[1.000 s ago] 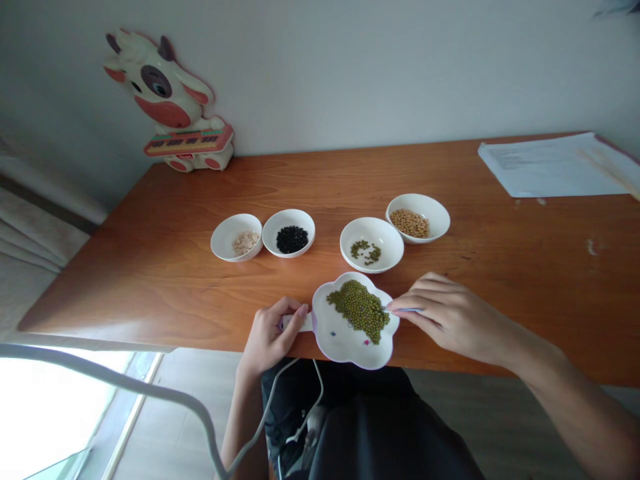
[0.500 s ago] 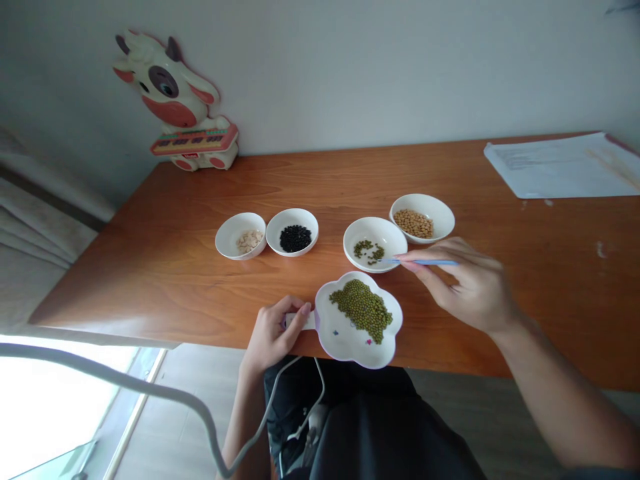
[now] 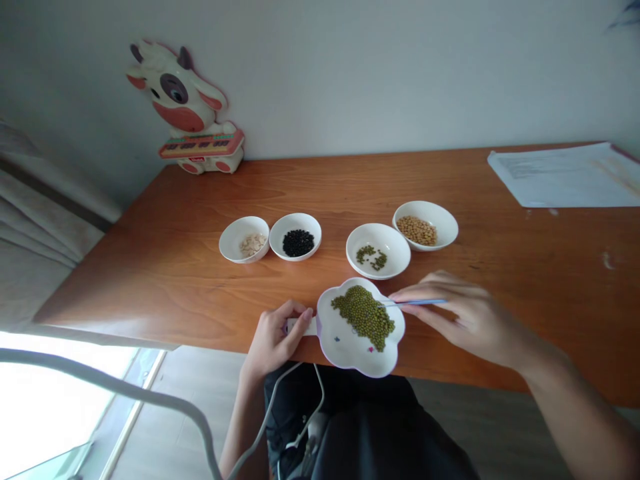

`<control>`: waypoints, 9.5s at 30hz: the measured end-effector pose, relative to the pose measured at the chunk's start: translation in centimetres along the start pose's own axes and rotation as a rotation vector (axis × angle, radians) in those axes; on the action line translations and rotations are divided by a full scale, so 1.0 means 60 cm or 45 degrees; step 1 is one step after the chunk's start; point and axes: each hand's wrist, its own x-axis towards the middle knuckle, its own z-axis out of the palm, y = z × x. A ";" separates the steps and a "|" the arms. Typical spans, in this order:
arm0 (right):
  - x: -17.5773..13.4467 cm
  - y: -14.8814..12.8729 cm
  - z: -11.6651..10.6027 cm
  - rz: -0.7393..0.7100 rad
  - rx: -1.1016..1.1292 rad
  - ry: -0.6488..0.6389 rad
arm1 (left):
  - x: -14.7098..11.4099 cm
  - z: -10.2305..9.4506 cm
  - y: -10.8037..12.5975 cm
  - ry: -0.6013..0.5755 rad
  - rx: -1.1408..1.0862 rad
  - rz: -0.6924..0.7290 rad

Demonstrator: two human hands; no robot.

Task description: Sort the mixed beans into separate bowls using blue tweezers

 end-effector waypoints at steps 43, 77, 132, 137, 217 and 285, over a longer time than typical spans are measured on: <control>-0.021 0.000 0.015 -0.004 -0.041 -0.058 | 0.000 0.000 0.001 0.010 0.003 -0.013; -0.026 0.003 0.023 -0.074 -0.047 -0.066 | -0.001 0.000 0.001 0.007 -0.015 -0.017; -0.028 -0.022 0.018 -0.097 -0.249 -0.030 | 0.000 0.000 0.000 0.007 -0.004 -0.012; -0.029 -0.019 0.011 -0.045 -0.187 -0.010 | 0.002 -0.001 0.001 0.000 -0.004 -0.005; -0.028 -0.036 0.014 -0.010 -0.232 -0.186 | -0.001 0.001 -0.001 0.019 0.014 -0.005; -0.074 -0.008 0.082 0.549 -0.026 0.739 | -0.003 0.003 0.004 0.045 0.033 -0.030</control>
